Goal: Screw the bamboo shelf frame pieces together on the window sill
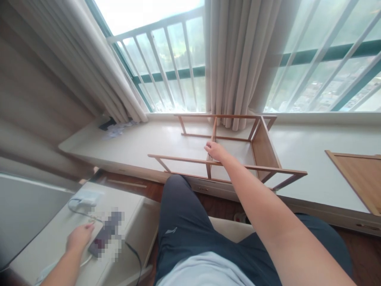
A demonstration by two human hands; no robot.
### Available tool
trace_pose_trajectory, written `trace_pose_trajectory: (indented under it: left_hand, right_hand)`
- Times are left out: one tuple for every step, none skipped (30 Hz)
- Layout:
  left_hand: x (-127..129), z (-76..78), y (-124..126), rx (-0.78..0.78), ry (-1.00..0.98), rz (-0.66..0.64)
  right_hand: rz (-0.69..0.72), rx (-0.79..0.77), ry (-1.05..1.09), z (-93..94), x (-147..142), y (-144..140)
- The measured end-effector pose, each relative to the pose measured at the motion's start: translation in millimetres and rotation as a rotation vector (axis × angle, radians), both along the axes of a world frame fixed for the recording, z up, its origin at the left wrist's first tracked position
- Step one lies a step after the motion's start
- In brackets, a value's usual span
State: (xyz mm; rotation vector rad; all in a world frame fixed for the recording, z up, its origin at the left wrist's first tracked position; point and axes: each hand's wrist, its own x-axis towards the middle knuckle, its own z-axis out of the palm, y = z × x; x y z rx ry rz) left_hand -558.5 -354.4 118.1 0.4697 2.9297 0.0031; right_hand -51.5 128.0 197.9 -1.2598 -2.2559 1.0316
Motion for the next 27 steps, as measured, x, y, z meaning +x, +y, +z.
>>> trace_pose_trajectory:
  left_hand:
    - [3, 4.5, -2, -0.009, 0.004, 0.003]
    - [7, 9.2, -3, -0.008, 0.007, 0.008]
    - [11, 14.4, -3, 0.004, 0.015, 0.015]
    - [15, 20.1, -2, 0.024, 0.027, 0.020]
    - [20, 26.6, -1, 0.049, 0.040, 0.026]
    - [24, 34.1, 0, 0.076, 0.059, 0.040]
    - [30, 42.9, 3, 0.105, 0.079, 0.055]
    - [35, 53.2, 5, 0.133, 0.092, 0.082]
    - [42, 64.8, 9, 0.171, 0.113, 0.106]
    - [49, 77.6, 12, 0.222, 0.138, 0.122]
    - [57, 91.2, 17, 0.286, 0.174, 0.120]
    - [66, 104.9, 23, 0.352, 0.212, 0.130]
    - [77, 117.9, 31, 0.424, 0.265, 0.131]
    - [90, 129.5, 40, 0.495, 0.257, 0.117]
    - [104, 139.0, 52, 0.604, 0.256, 0.089]
    - [121, 145.7, 65, 0.760, 0.203, 0.069]
    - [140, 149.3, 80, 0.973, 0.130, 0.057]
    - [161, 149.7, 97, 1.134, 0.002, 0.020]
    - [184, 147.1, 114, 1.255, -0.129, -0.005]
    - [209, 141.9, 131, 1.331, -0.268, -0.034]
    - [234, 134.9, 148, 1.353, -0.421, -0.066]
    - [259, 126.7, 164, 1.353, -0.559, -0.085]
    - [284, 118.1, 179, 1.341, -0.694, -0.094]
    - [307, 109.8, 193, 1.333, -0.809, -0.080]
    - [328, 102.5, 206, 1.336, -0.909, -0.057]
    - [347, 96.4, 219, 1.337, -0.999, -0.041]
    - [364, 91.7, 231, 1.348, -1.056, -0.029]
  right_hand:
    - [0.000, 0.000, -0.002, 0.7, 0, 0]
    - [0.000, 0.002, -0.005, 1.3, 0, -1]
    - [0.000, 0.003, -0.007, 1.7, 0, -1]
    - [0.002, 0.004, -0.009, 2.1, 0, -2]
    - [0.004, 0.004, -0.010, 2.5, 0, -2]
    - [0.007, 0.003, -0.009, 3.1, 0, -2]
    - [0.009, 0.002, -0.009, 3.8, 0, -3]
    - [0.011, 0.000, -0.010, 4.6, 0, -3]
    - [0.013, -0.003, -0.011, 5.5, 0, -4]
    - [0.013, -0.005, -0.012, 6.3, 0, -4]
    - [0.013, -0.008, -0.014, 7.0, 0, -5]
    - [0.013, -0.011, -0.014, 7.5, 0, -5]
    - [0.014, -0.013, -0.012, 7.5, 0, -5]
    - [0.017, -0.015, -0.009, 7.1, 0, -4]
    - [0.021, -0.018, -0.007, 6.3, 0, -4]
    - [0.028, -0.022, -0.005, 5.3, 0, -3]
    - [0.036, -0.025, -0.003, 4.2, 0, -2]
    - [0.043, -0.028, -0.003, 3.2, 0, -1]
    - [0.049, -0.030, -0.004, 2.3, 0, 0]
    - [0.053, -0.030, -0.005, 1.8, 0, 0]
    - [0.053, -0.028, -0.006, 1.6, -1, 0]
    - [0.053, -0.025, -0.005, 1.7, -1, 0]
    - [0.052, -0.023, -0.003, 1.9, -1, 0]
    - [0.052, -0.021, -0.001, 2.2, -1, -1]
    - [0.052, -0.017, 0.003, 2.5, -1, -1]
    - [0.052, -0.012, 0.005, 2.8, -1, -1]
    - [0.054, -0.006, 0.006, 3.1, -2, -1]
